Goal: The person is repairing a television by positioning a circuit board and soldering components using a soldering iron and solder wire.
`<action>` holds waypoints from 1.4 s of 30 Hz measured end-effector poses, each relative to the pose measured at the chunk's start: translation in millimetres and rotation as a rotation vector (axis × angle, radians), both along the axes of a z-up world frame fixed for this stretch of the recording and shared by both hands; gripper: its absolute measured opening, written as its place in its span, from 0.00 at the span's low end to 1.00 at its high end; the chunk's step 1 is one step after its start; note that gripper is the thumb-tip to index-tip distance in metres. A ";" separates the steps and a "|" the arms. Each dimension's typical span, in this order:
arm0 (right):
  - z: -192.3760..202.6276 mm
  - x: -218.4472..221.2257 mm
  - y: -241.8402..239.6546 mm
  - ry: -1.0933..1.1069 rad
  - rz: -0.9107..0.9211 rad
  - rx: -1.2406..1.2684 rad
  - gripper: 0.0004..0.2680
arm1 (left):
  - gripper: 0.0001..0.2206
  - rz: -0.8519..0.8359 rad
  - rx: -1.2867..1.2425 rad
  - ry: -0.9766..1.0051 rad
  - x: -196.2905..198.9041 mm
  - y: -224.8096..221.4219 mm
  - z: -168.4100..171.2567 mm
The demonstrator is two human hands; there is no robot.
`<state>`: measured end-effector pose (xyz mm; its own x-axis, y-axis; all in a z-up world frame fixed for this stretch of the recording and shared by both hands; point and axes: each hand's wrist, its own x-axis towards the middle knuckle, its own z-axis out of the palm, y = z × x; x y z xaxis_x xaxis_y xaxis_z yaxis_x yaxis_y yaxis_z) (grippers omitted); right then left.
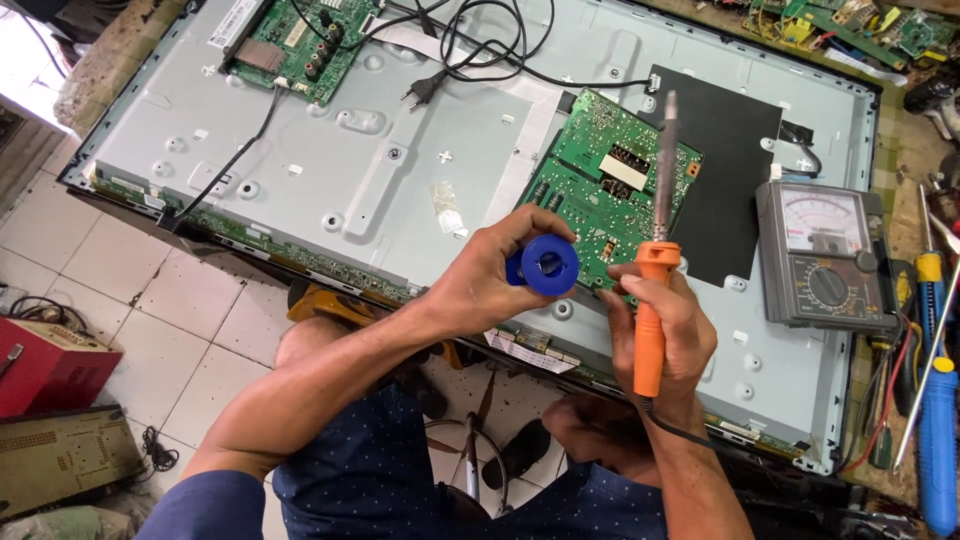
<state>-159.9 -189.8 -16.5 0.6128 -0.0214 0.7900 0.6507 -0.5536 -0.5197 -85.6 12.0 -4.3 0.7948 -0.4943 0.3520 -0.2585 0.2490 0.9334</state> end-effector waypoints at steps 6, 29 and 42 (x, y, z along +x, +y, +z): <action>-11.9 -1.4 -11.4 -0.026 -0.031 -0.006 0.07 | 0.22 -0.008 0.009 0.015 -1.6 -2.0 2.8; -23.5 -33.8 -75.7 0.130 -0.193 0.404 0.14 | 0.23 0.063 0.458 -0.262 13.4 -7.0 -15.3; -2.2 -48.3 -76.1 0.222 -0.370 0.830 0.11 | 0.18 0.201 0.538 -0.650 21.1 -22.7 -39.5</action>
<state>-208.2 -265.9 -18.7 0.5893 -0.7499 0.3006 0.3461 -0.1018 -0.9326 -64.5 -10.7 -43.8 0.6071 -0.5962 0.5253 -0.7734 -0.2915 0.5629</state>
